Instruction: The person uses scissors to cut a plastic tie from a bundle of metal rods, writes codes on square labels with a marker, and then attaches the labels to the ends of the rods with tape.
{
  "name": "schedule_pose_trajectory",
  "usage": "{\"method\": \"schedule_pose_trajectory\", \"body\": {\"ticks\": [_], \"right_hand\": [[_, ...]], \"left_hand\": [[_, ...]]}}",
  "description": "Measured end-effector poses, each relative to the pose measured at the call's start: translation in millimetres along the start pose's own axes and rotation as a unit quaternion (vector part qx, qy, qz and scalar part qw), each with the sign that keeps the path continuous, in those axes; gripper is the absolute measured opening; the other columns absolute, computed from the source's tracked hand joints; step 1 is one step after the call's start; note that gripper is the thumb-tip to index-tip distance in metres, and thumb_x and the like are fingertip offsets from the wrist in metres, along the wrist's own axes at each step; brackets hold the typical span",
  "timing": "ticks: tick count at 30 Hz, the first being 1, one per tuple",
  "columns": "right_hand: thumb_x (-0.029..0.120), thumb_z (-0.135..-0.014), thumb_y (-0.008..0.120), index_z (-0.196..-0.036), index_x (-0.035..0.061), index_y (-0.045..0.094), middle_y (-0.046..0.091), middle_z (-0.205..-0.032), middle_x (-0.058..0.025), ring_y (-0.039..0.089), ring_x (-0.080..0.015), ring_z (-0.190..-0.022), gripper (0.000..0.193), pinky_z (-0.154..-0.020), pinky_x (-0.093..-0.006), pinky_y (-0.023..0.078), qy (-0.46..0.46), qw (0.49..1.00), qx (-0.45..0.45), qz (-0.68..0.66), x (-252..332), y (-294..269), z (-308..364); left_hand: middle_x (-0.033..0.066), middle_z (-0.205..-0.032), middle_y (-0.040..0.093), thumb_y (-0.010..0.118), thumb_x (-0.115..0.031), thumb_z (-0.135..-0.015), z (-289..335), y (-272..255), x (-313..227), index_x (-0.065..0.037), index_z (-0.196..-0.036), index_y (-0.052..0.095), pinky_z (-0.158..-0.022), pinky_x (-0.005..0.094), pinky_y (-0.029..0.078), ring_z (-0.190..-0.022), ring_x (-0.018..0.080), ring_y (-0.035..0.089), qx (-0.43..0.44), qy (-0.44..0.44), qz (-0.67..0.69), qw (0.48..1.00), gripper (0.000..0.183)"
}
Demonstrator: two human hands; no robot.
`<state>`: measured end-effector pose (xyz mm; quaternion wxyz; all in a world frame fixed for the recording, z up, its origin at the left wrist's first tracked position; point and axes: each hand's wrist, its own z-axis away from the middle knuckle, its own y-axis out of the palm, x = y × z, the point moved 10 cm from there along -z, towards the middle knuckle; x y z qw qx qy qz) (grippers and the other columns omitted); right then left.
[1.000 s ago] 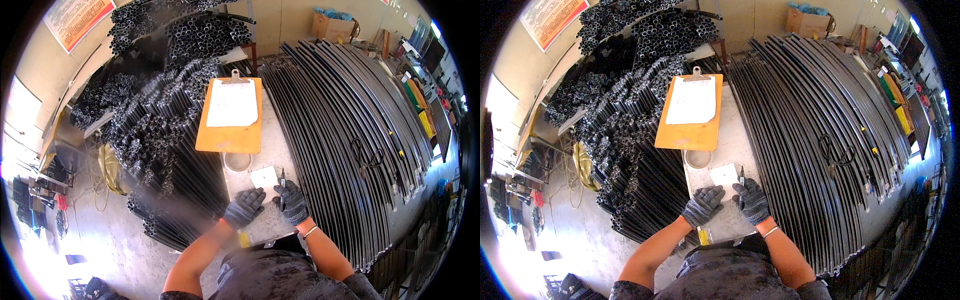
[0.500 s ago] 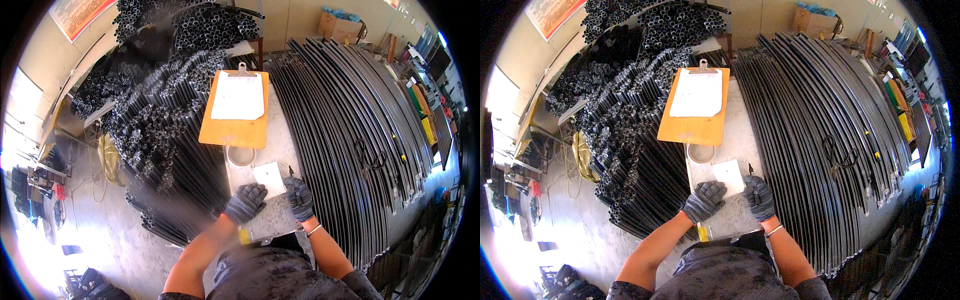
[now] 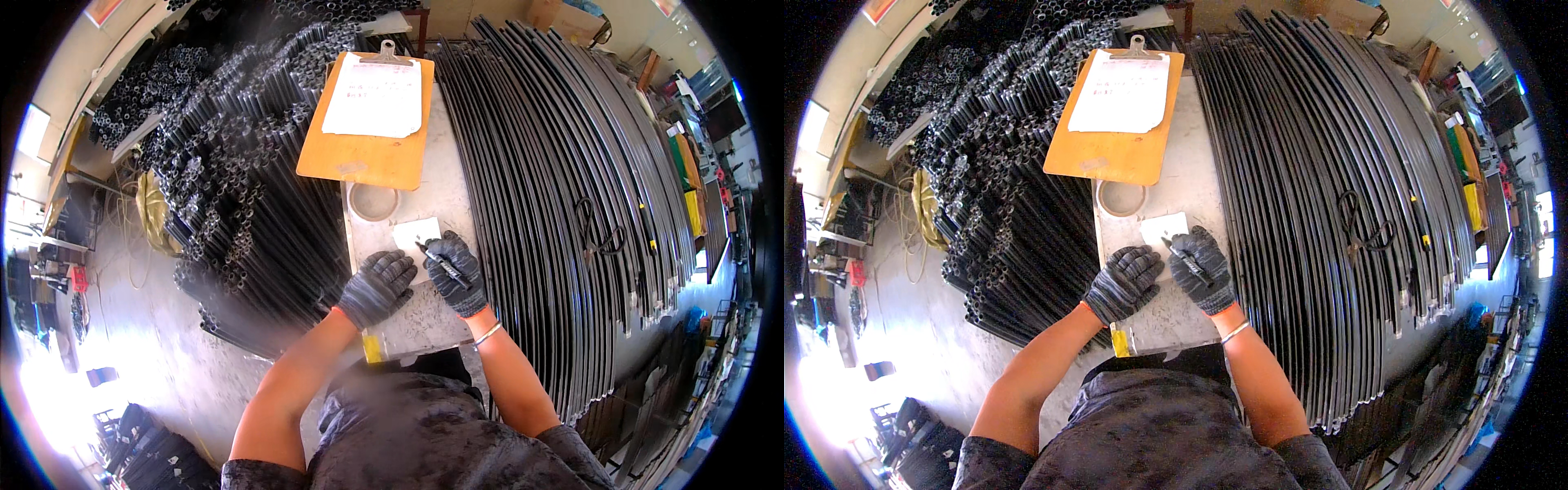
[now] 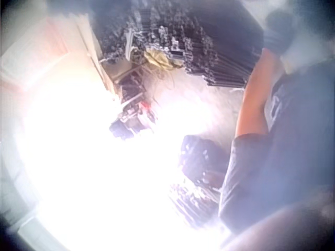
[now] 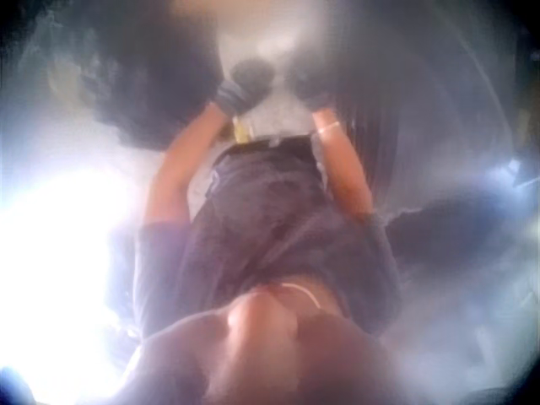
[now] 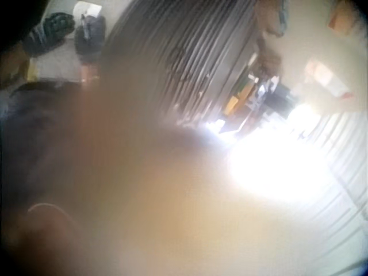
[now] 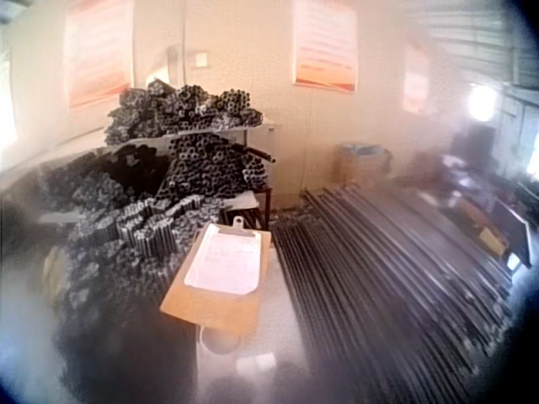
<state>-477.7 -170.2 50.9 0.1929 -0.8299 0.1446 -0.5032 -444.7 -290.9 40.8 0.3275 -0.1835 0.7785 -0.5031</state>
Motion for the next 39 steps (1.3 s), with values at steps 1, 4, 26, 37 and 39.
{"method": "schedule_pose_trajectory", "body": {"ticks": [1,4,26,37,39], "right_hand": [[0.004,-0.081,0.064,-0.104,0.0041,0.061,0.064,-0.091,-0.0100,0.061,-0.0226,-0.094,0.024,-0.093,-0.0370,0.046,-0.031,0.999,0.026,0.027,4.4,6.7,-1.9],[0.005,-0.077,0.066,-0.093,0.0072,0.059,0.064,-0.087,-0.0095,0.062,-0.0239,-0.085,0.017,-0.095,-0.0396,0.044,0.052,0.997,-0.014,-0.053,-24.3,6.9,3.1],[0.004,-0.073,0.070,-0.082,0.0085,0.059,0.064,-0.079,-0.0052,0.063,-0.0220,-0.082,0.015,-0.104,-0.0406,0.037,0.069,0.993,-0.044,-0.080,-40.5,15.4,-0.1],[0.005,-0.073,0.069,-0.080,0.0084,0.059,0.063,-0.077,-0.0055,0.062,-0.0230,-0.079,0.013,-0.105,-0.0429,0.035,-0.045,0.998,-0.020,0.030,-10.9,11.3,-7.9],[0.006,-0.073,0.069,-0.080,0.0085,0.059,0.063,-0.078,-0.0058,0.062,-0.0232,-0.079,0.013,-0.105,-0.0437,0.036,-0.056,0.998,0.000,0.033,-10.9,12.5,-8.7]], "left_hand": [[0.0118,-0.114,0.058,0.067,-0.022,-0.073,0.7,0.6,0.5,-0.005,-0.111,0.061,-0.099,0.0428,0.040,-0.113,0.0295,0.052,0.003,-0.001,0.003,1.000,0.042],[0.0121,-0.114,0.058,0.066,-0.022,-0.073,-0.4,-3.4,-0.9,-0.005,-0.111,0.061,-0.099,0.0431,0.040,-0.113,0.0295,0.052,-0.014,0.004,0.002,1.000,0.042],[0.0111,-0.120,0.058,0.065,-0.024,-0.075,0.0,2.4,4.0,-0.006,-0.108,0.062,-0.098,0.0418,0.041,-0.112,0.0276,0.053,-0.001,-0.005,-0.001,1.000,0.038],[0.0117,-0.119,0.057,0.064,-0.025,-0.077,0.9,4.9,4.4,-0.005,-0.111,0.061,-0.100,0.0422,0.039,-0.113,0.0280,0.052,0.009,-0.003,-0.002,1.000,0.039],[0.0120,-0.119,0.057,0.064,-0.025,-0.077,1.6,5.8,5.2,-0.005,-0.111,0.061,-0.099,0.0423,0.039,-0.113,0.0283,0.052,0.009,-0.008,-0.003,1.000,0.039]]}}
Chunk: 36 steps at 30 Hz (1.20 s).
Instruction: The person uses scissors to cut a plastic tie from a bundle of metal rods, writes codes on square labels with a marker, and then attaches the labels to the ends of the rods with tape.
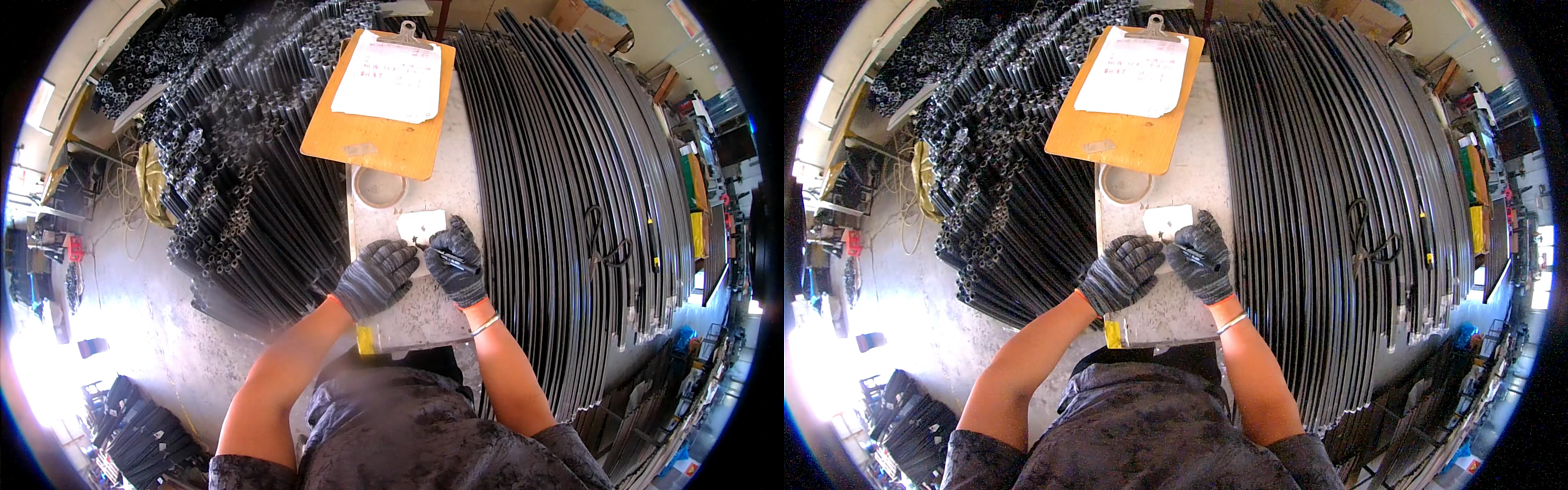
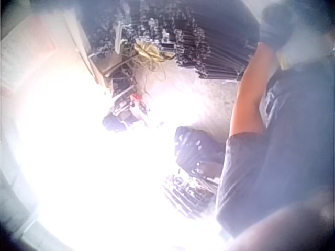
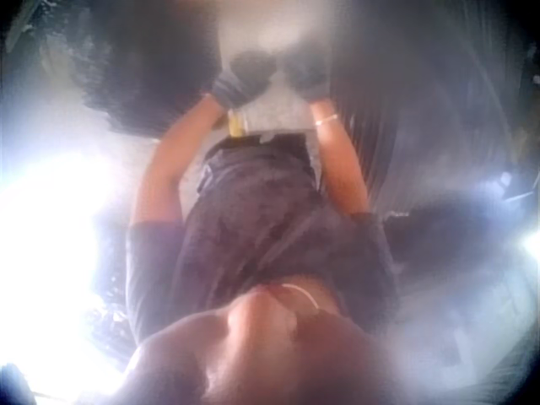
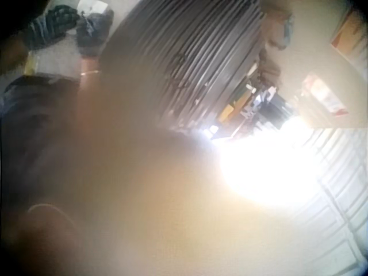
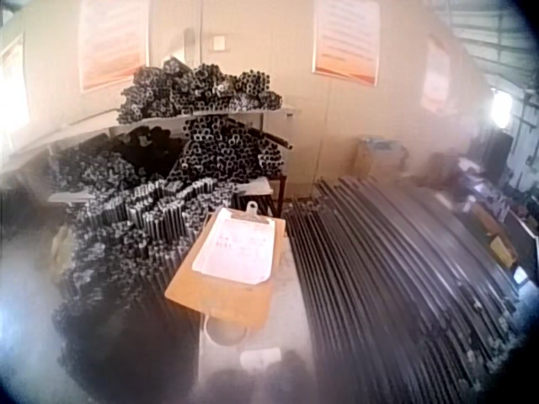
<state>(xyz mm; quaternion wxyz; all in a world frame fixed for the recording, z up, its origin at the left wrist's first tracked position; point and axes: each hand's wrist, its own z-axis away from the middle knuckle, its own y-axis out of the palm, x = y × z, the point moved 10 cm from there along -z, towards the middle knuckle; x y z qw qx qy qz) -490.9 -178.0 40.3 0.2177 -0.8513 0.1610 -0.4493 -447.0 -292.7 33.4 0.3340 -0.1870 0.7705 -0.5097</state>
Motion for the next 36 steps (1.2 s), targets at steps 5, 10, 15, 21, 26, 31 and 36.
{"method": "schedule_pose_trajectory", "body": {"ticks": [5,10,15,21,26,31,36], "right_hand": [[0.011,-0.073,0.070,-0.080,0.0097,0.059,0.062,-0.076,-0.0048,0.062,-0.0225,-0.078,0.014,-0.103,-0.0424,0.039,0.061,0.995,-0.028,-0.079,-12.5,3.3,5.1],[0.014,-0.072,0.071,-0.081,0.0099,0.058,0.062,-0.076,-0.0050,0.062,-0.0241,-0.079,0.016,-0.101,-0.0417,0.041,0.012,0.999,-0.041,0.023,-4.6,-4.5,3.4],[0.013,-0.070,0.071,-0.079,0.0111,0.058,0.061,-0.075,-0.0056,0.062,-0.0253,-0.078,0.016,-0.102,-0.0425,0.040,0.000,0.999,-0.028,0.039,-1.2,-2.4,2.6],[0.010,-0.070,0.070,-0.077,0.0114,0.058,0.061,-0.072,-0.0050,0.061,-0.0243,-0.075,0.014,-0.102,-0.0412,0.040,0.018,0.999,-0.033,0.019,-5.5,-4.0,2.7],[0.008,-0.071,0.069,-0.075,0.0102,0.058,0.060,-0.071,-0.0048,0.061,-0.0249,-0.073,0.012,-0.102,-0.0408,0.040,0.021,0.999,-0.038,0.008,-1.9,-7.0,0.4],[0.009,-0.076,0.068,-0.078,0.0075,0.060,0.062,-0.073,-0.0051,0.061,-0.0228,-0.074,0.008,-0.101,-0.0389,0.041,0.161,0.973,-0.052,-0.159,-40.7,-8.9,20.1],[0.006,-0.079,0.065,-0.095,0.0055,0.058,0.063,-0.083,-0.0049,0.061,-0.0178,-0.078,0.017,-0.096,-0.0359,0.045,0.128,0.986,-0.016,-0.107,-27.1,-15.8,18.5]], "left_hand": [[0.0126,-0.118,0.058,0.065,-0.024,-0.076,-1.5,-2.8,-0.7,-0.005,-0.110,0.061,-0.099,0.0425,0.039,-0.113,0.0288,0.052,0.001,-0.005,0.005,1.000,0.039],[0.0129,-0.118,0.057,0.065,-0.023,-0.075,-1.5,-3.4,-0.7,-0.005,-0.109,0.061,-0.099,0.0425,0.040,-0.113,0.0288,0.053,-0.003,-0.006,0.007,1.000,0.039],[0.0126,-0.117,0.058,0.065,-0.023,-0.075,-2.4,-4.3,-1.6,-0.005,-0.109,0.062,-0.099,0.0422,0.040,-0.112,0.0288,0.053,-0.009,0.000,0.000,1.000,0.038],[0.0124,-0.116,0.059,0.065,-0.023,-0.074,-2.8,-4.2,-1.5,-0.005,-0.110,0.062,-0.098,0.0422,0.040,-0.112,0.0286,0.053,-0.009,0.002,0.001,1.000,0.040],[0.0122,-0.116,0.059,0.064,-0.023,-0.075,-1.4,-4.1,-0.7,-0.005,-0.109,0.062,-0.099,0.0422,0.040,-0.112,0.0287,0.053,-0.012,0.001,0.001,1.000,0.039],[0.0123,-0.116,0.059,0.064,-0.022,-0.074,-1.2,-5.3,-1.0,-0.005,-0.108,0.062,-0.098,0.0424,0.040,-0.112,0.0293,0.054,-0.022,0.001,0.003,1.000,0.038],[0.0123,-0.115,0.060,0.065,-0.021,-0.073,-3.2,-6.2,-1.3,-0.005,-0.107,0.062,-0.098,0.0426,0.041,-0.111,0.0294,0.054,-0.015,-0.004,0.006,1.000,0.038]]}}
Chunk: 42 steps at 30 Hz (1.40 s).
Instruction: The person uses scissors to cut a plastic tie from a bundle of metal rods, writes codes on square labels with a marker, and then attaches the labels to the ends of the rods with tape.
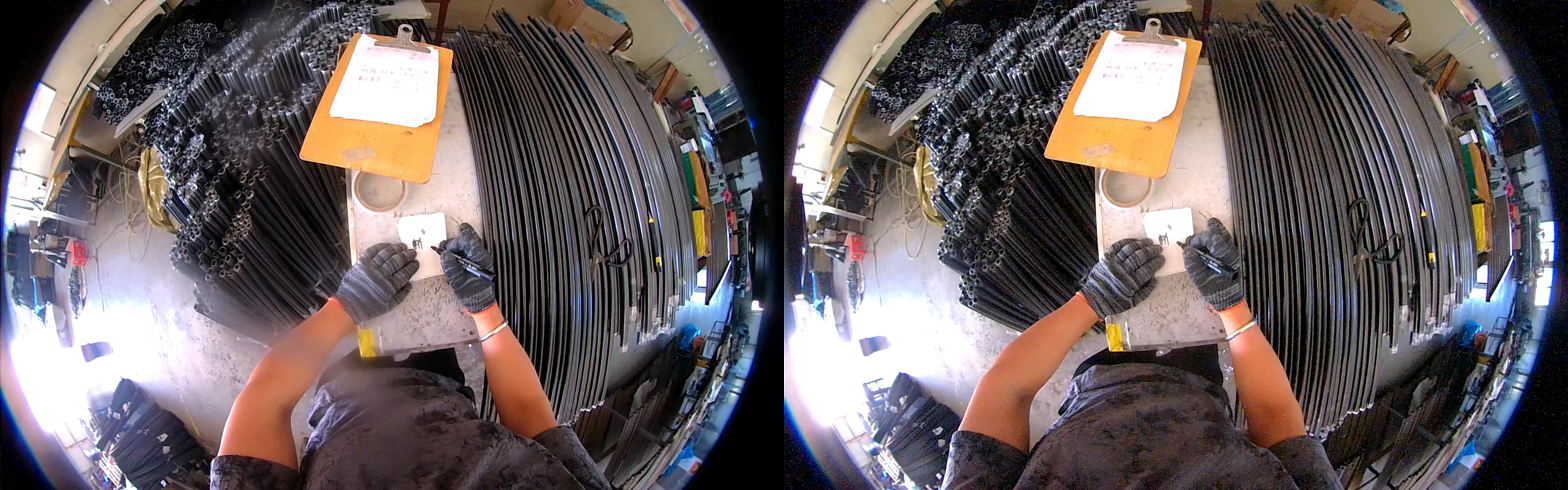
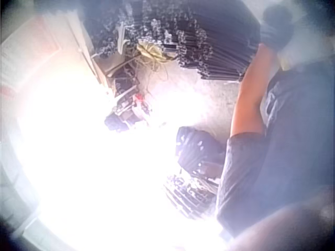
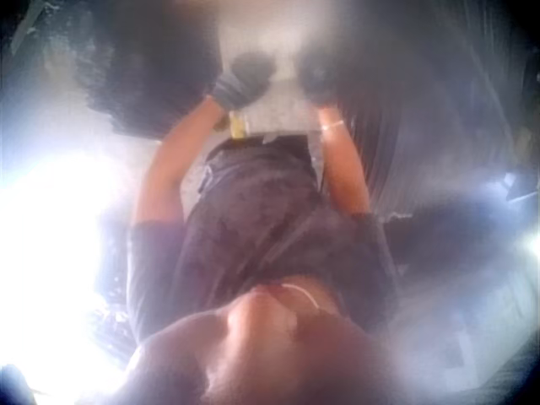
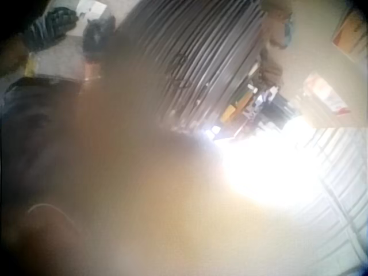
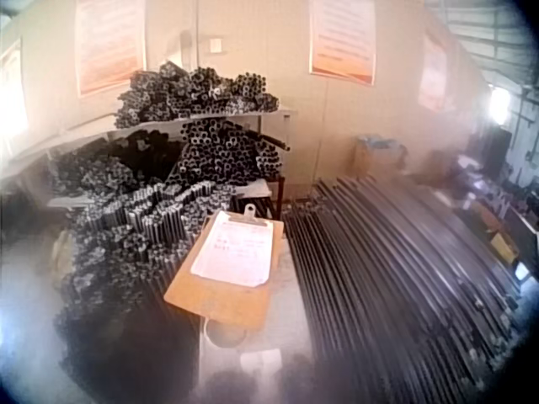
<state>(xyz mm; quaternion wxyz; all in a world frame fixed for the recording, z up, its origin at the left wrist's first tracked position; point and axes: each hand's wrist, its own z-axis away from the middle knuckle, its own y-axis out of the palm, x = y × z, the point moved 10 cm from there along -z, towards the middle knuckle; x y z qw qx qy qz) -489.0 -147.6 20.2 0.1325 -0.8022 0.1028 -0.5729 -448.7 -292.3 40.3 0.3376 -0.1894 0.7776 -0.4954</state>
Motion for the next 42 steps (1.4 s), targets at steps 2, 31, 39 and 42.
{"method": "schedule_pose_trajectory", "body": {"ticks": [2,31,39,42], "right_hand": [[0.005,-0.080,0.064,-0.100,0.0059,0.057,0.061,-0.083,-0.0053,0.060,-0.0187,-0.080,0.021,-0.095,-0.0362,0.045,0.013,0.999,0.013,-0.028,6.4,4.5,3.7],[0.008,-0.090,0.050,-0.094,0.0088,0.051,0.056,-0.079,-0.0060,0.058,-0.0193,-0.073,0.004,-0.087,-0.0357,0.048,-0.135,0.985,0.034,0.103,35.7,19.0,14.0],[0.001,-0.077,0.064,-0.104,0.0056,0.051,0.060,-0.085,-0.0065,0.060,-0.0175,-0.081,0.031,-0.087,-0.0335,0.050,-0.103,0.986,0.047,0.118,18.9,18.7,16.8],[0.002,-0.077,0.065,-0.101,0.0057,0.053,0.060,-0.085,-0.0067,0.061,-0.0180,-0.082,0.027,-0.087,-0.0329,0.050,-0.021,0.999,0.017,-0.022,3.7,16.9,22.5]], "left_hand": [[0.0126,-0.115,0.060,0.065,-0.020,-0.073,0.4,-1.0,-0.3,-0.005,-0.106,0.062,-0.098,0.0427,0.041,-0.112,0.0294,0.054,-0.005,0.002,0.000,1.000,0.037],[0.0149,-0.114,0.060,0.065,-0.014,-0.069,3.9,-0.7,0.7,-0.003,-0.098,0.060,-0.097,0.0435,0.042,-0.110,0.0309,0.055,-0.024,0.010,0.007,1.000,0.031],[0.0148,-0.113,0.060,0.066,-0.014,-0.068,2.3,-2.9,-0.8,-0.003,-0.096,0.060,-0.097,0.0439,0.042,-0.110,0.0312,0.055,-0.035,0.018,0.003,0.999,0.031],[0.0152,-0.114,0.060,0.066,-0.014,-0.068,2.3,-2.2,-1.1,-0.003,-0.096,0.060,-0.097,0.0441,0.042,-0.110,0.0313,0.055,-0.033,0.018,0.005,0.999,0.031]]}}
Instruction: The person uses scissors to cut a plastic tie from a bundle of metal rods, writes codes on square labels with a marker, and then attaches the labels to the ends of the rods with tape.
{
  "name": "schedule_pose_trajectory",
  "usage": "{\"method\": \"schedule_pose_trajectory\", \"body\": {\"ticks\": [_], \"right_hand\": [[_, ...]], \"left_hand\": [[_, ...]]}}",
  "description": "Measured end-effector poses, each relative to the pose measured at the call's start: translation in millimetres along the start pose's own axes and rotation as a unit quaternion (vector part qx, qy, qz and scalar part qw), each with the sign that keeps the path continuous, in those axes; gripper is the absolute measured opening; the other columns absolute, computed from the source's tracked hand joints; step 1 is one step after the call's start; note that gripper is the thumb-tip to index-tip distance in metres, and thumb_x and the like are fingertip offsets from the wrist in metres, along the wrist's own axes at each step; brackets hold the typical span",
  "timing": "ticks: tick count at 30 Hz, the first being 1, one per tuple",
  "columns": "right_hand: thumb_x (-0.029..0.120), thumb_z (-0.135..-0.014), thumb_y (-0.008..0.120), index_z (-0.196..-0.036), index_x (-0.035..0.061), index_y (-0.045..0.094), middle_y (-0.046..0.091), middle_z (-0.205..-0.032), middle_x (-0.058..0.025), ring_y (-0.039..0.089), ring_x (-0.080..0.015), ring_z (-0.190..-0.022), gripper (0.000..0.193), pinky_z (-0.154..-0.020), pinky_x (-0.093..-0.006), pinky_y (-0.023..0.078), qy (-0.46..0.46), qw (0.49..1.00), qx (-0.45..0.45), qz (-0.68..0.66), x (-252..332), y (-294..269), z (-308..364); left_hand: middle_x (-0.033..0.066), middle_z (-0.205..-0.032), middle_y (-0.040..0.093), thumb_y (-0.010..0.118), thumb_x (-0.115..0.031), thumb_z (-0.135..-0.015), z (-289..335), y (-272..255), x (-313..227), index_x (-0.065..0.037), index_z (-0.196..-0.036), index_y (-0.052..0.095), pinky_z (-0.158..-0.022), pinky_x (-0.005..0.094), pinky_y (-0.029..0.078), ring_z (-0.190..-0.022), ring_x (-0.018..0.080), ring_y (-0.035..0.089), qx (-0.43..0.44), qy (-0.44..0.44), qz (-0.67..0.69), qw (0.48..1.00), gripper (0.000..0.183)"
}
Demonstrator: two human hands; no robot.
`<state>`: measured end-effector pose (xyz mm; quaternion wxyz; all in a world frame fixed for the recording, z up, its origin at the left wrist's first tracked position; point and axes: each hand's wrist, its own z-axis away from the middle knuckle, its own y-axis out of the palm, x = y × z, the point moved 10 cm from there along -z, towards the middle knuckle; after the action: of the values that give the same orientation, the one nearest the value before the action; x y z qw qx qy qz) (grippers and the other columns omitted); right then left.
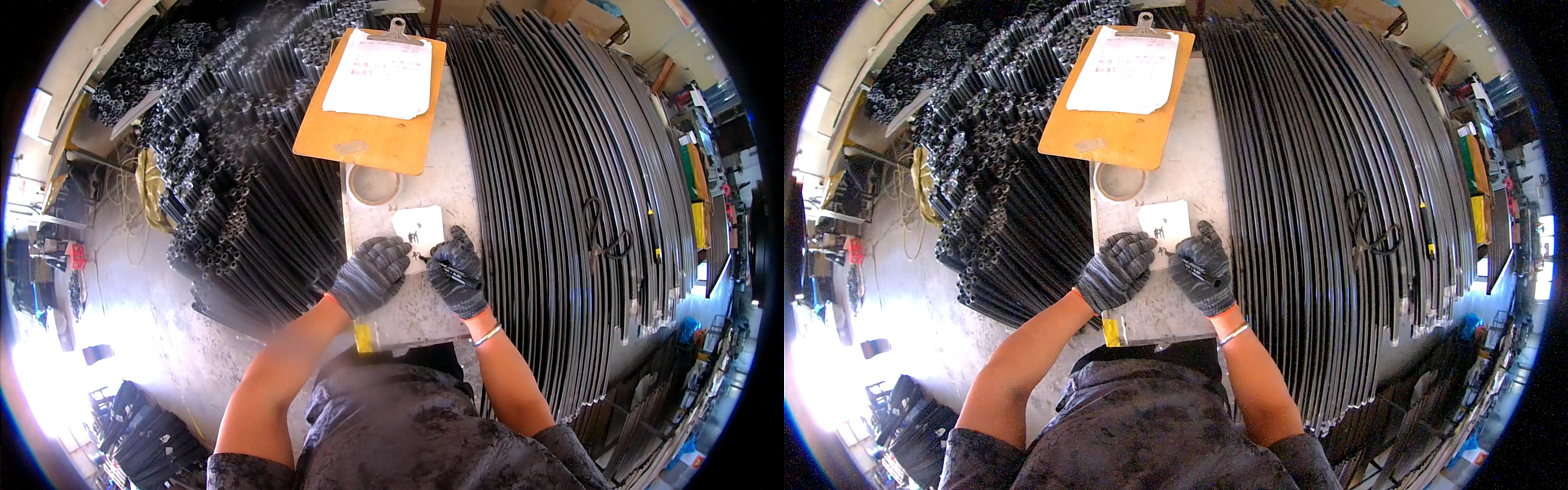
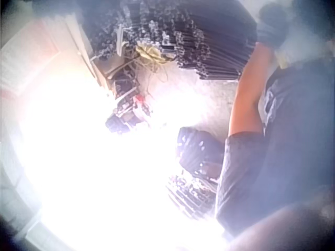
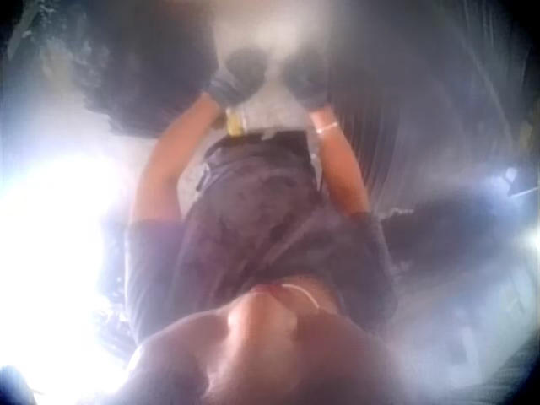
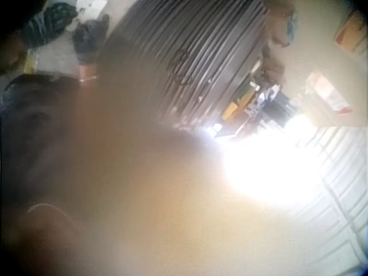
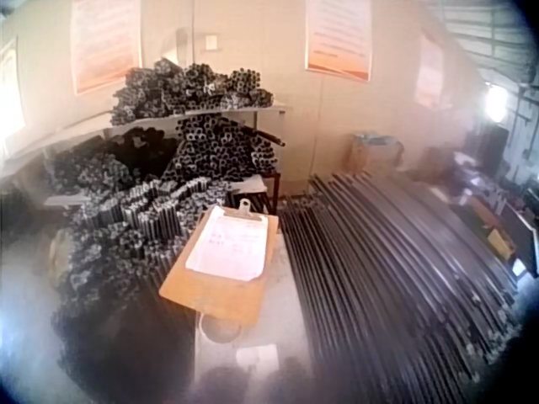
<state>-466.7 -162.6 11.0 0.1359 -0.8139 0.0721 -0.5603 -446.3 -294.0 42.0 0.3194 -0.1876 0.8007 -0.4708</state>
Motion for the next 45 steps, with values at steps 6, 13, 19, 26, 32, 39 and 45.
{"method": "schedule_pose_trajectory", "body": {"ticks": [6,13,19,26,32,39,45], "right_hand": [[0.007,-0.076,0.069,-0.088,0.0078,0.059,0.063,-0.081,-0.0068,0.062,-0.0225,-0.079,0.015,-0.095,-0.0379,0.045,0.011,0.998,-0.031,0.062,-1.0,-16.2,-5.4],[0.011,-0.076,0.069,-0.086,0.0083,0.060,0.062,-0.079,-0.0076,0.060,-0.0265,-0.080,0.013,-0.099,-0.0434,0.041,-0.090,0.985,-0.042,0.138,24.7,-15.8,-29.7],[0.012,-0.074,0.070,-0.083,0.0085,0.059,0.061,-0.079,-0.0097,0.059,-0.0302,-0.080,0.015,-0.098,-0.0445,0.042,-0.094,0.982,-0.037,0.159,22.7,-13.2,-31.9],[0.008,-0.073,0.070,-0.085,0.0078,0.061,0.062,-0.080,-0.0094,0.061,-0.0287,-0.082,0.015,-0.097,-0.0434,0.043,-0.083,0.983,-0.058,0.154,16.6,-18.5,-28.6],[0.007,-0.073,0.070,-0.085,0.0077,0.061,0.062,-0.079,-0.0092,0.061,-0.0282,-0.080,0.015,-0.098,-0.0428,0.043,-0.091,0.985,-0.063,0.132,16.0,-19.2,-26.8],[0.007,-0.074,0.069,-0.083,0.0068,0.060,0.062,-0.079,-0.0099,0.060,-0.0295,-0.079,0.012,-0.097,-0.0429,0.043,-0.045,0.988,-0.071,0.131,11.8,-19.6,-26.6],[0.009,-0.077,0.067,-0.084,0.0056,0.060,0.061,-0.077,-0.0104,0.059,-0.0284,-0.077,0.010,-0.095,-0.0413,0.044,0.055,0.993,-0.099,0.025,-6.9,-25.5,-19.6]], "left_hand": [[0.0150,-0.115,0.060,0.065,-0.013,-0.069,1.6,0.5,0.9,-0.003,-0.096,0.060,-0.096,0.0443,0.042,-0.110,0.0314,0.055,-0.005,0.001,0.005,1.000,0.030],[0.0152,-0.114,0.060,0.065,-0.013,-0.069,-0.8,-2.6,0.3,-0.003,-0.095,0.060,-0.096,0.0436,0.043,-0.109,0.0317,0.055,-0.012,-0.002,0.018,1.000,0.029],[0.0151,-0.114,0.060,0.065,-0.013,-0.069,1.7,2.7,3.2,-0.002,-0.095,0.060,-0.096,0.0438,0.043,-0.110,0.0312,0.055,0.003,-0.009,0.021,1.000,0.029],[0.0148,-0.115,0.060,0.065,-0.014,-0.069,-1.4,-1.6,0.4,-0.002,-0.096,0.059,-0.095,0.0439,0.043,-0.109,0.0313,0.056,0.003,-0.005,0.011,1.000,0.029],[0.0152,-0.115,0.060,0.065,-0.014,-0.069,-1.3,-1.3,0.7,-0.002,-0.097,0.059,-0.095,0.0441,0.043,-0.111,0.0320,0.055,0.006,-0.003,0.014,1.000,0.031],[0.0157,-0.115,0.059,0.065,-0.013,-0.070,-1.3,1.1,1.5,-0.002,-0.098,0.059,-0.097,0.0443,0.042,-0.111,0.0325,0.055,0.020,-0.014,0.014,1.000,0.031],[0.0156,-0.115,0.060,0.064,-0.014,-0.071,-1.3,1.4,1.1,-0.002,-0.098,0.059,-0.097,0.0442,0.042,-0.111,0.0319,0.055,0.017,-0.008,0.007,1.000,0.030]]}}
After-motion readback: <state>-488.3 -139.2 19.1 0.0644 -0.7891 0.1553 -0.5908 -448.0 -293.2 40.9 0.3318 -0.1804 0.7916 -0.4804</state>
